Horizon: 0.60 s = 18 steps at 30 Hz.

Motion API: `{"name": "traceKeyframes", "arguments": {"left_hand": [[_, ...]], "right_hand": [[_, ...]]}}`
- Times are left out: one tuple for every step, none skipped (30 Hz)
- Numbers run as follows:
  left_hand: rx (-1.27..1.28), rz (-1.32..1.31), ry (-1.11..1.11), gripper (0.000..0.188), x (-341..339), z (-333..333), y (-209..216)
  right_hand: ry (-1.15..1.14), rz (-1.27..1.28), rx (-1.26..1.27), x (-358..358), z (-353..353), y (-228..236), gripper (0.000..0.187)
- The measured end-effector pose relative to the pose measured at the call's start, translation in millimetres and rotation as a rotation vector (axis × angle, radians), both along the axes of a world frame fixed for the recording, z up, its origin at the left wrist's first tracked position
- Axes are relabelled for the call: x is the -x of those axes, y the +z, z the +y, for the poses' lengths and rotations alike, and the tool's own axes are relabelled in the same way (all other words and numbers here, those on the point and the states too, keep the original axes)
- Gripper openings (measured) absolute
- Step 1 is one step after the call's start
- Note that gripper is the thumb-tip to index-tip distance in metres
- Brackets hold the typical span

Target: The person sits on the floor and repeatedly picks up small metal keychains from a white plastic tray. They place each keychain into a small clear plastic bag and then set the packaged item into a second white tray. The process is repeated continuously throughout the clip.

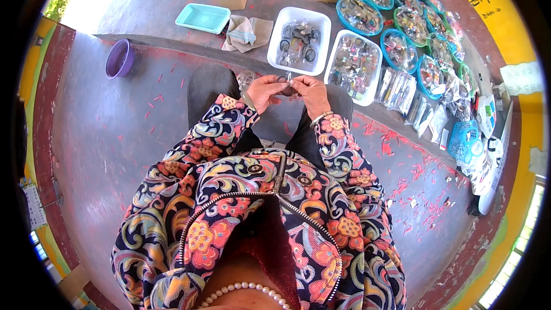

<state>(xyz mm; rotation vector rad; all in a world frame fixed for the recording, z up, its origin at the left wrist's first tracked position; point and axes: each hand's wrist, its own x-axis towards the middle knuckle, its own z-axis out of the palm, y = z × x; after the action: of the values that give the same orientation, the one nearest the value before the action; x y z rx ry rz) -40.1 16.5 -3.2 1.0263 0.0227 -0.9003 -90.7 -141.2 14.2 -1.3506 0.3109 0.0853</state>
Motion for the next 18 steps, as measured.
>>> {"name": "traceKeyframes", "arguments": {"left_hand": [[0.014, 0.001, 0.007, 0.014, 0, 0, -1], [0.027, 0.002, 0.014, 0.014, 1, 0, -1], [0.041, 0.003, 0.021, 0.014, 1, 0, -2], [0.058, 0.011, 0.024, 0.014, 1, 0, -2], [0.075, 0.019, 0.027, 0.015, 1, 0, -2], [0.092, 0.027, 0.03, 0.015, 1, 0, -2], [0.106, 0.035, 0.028, 0.016, 1, 0, -3], [0.121, 0.043, 0.026, 0.016, 0, 1, -5], [0.136, 0.051, 0.024, 0.017, 0, 1, -6], [0.15, 0.056, 0.033, 0.016, 0, 1, -7], [0.164, 0.061, 0.042, 0.016, 1, 1, -8], [0.181, 0.067, 0.048, 0.016, 1, -1, -7], [0.189, 0.068, 0.066, 0.016, 2, -1, -8], [0.197, 0.069, 0.085, 0.016, 2, -2, -11], [0.204, 0.069, 0.104, 0.016, 1, -2, -13], [0.197, 0.058, 0.106, 0.016, 1, -2, -14], [0.189, 0.046, 0.109, 0.015, 1, -1, -15], [0.181, 0.034, 0.112, 0.014, 0, -1, -16]], "right_hand": [[-0.009, -0.006, 0.0, 0, 2, 0, 0.013], [-0.017, -0.012, 0.0, 0, 3, 1, 0.012], [-0.024, -0.016, 0.007, 0, 5, 3, 0.012], [-0.032, -0.02, 0.015, 0, 6, 4, 0.012], [-0.04, -0.024, 0.023, 0, 6, 5, 0.012], [-0.033, -0.026, 0.026, 0, 6, 3, 0.012], [-0.026, -0.027, 0.03, 0, 6, 2, 0.012], [-0.019, -0.029, 0.033, 0, 6, 2, 0.013], [-0.02, -0.023, 0.037, 0, 5, 1, 0.013], [-0.022, -0.016, 0.042, 0, 5, 1, 0.013], [-0.024, -0.01, 0.046, 0, 5, 1, 0.013], [-0.035, -0.002, 0.042, 1, 4, 1, 0.013], [-0.041, 0.004, 0.035, 0, 4, 1, 0.013], [-0.047, 0.01, 0.027, -1, 4, 1, 0.014], [-0.043, 0.015, 0.007, -1, 5, 3, 0.015], [-0.041, 0.02, -0.012, -1, 6, 4, 0.016], [-0.038, 0.024, -0.031, -2, 6, 5, 0.017], [-0.018, 0.029, -0.026, -2, 6, 3, 0.018]]}}
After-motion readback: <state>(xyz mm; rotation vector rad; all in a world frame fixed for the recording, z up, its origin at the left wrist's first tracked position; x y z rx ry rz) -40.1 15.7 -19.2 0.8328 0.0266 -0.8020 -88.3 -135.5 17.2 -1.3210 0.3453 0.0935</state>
